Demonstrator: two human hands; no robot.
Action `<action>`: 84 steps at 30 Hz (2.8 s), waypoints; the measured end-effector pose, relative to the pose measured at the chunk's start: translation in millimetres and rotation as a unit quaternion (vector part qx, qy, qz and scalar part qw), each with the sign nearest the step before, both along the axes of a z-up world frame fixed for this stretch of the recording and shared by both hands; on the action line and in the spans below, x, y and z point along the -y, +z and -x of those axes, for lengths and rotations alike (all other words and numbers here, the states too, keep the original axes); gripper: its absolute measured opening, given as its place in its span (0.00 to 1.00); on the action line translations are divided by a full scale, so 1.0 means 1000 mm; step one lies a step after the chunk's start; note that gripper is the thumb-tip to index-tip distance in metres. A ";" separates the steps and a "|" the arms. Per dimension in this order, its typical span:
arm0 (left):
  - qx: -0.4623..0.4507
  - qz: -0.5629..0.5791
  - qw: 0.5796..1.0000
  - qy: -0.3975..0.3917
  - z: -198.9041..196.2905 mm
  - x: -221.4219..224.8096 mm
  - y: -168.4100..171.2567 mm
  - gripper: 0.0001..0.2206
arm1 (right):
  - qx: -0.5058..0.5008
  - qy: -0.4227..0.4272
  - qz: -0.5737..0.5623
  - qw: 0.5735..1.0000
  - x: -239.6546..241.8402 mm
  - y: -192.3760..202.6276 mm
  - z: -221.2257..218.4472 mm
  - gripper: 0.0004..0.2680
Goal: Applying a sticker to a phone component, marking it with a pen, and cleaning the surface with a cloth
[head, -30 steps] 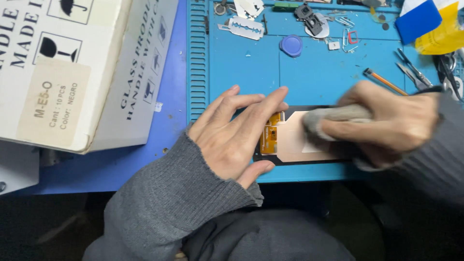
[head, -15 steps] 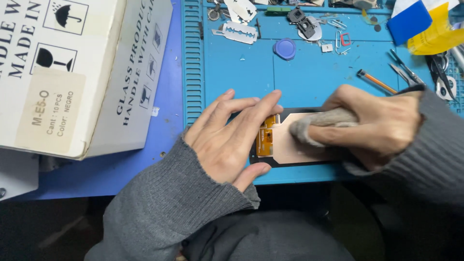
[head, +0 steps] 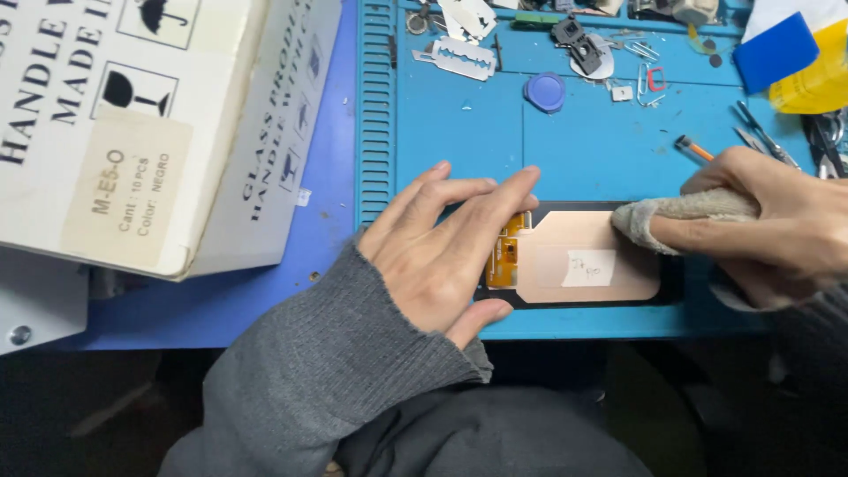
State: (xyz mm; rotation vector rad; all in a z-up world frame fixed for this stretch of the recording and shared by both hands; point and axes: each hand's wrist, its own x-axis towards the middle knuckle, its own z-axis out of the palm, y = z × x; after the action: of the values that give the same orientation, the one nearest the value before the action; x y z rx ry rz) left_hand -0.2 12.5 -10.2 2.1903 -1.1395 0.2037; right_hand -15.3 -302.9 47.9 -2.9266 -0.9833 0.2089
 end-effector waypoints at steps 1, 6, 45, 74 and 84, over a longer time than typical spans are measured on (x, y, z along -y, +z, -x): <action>-0.001 -0.002 1.000 -0.001 0.000 -0.002 0.004 0.56 | 0.006 -0.002 -0.005 1.000 -0.001 -0.001 0.002 0.18; -0.033 -0.009 0.999 -0.009 0.002 -0.001 0.013 0.51 | -0.316 -0.434 0.177 0.825 -0.098 0.035 -0.016 0.18; -0.033 -0.007 0.999 -0.021 0.004 -0.001 0.011 0.50 | 0.020 0.057 -0.021 0.998 -0.039 0.004 0.028 0.20; 0.304 0.034 0.947 0.100 0.018 0.050 0.011 0.38 | 0.044 -0.020 -0.015 0.999 0.057 -0.001 0.062 0.18; 0.239 0.079 0.966 0.058 0.022 0.043 0.031 0.28 | 0.082 0.014 0.038 0.996 0.023 0.013 0.049 0.16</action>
State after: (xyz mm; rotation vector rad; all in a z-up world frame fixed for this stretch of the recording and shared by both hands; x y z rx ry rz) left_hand -22.7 -30.5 20.8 2.1218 -1.1927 0.8833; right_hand -63.9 -325.8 61.2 -3.0413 -1.0603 0.0077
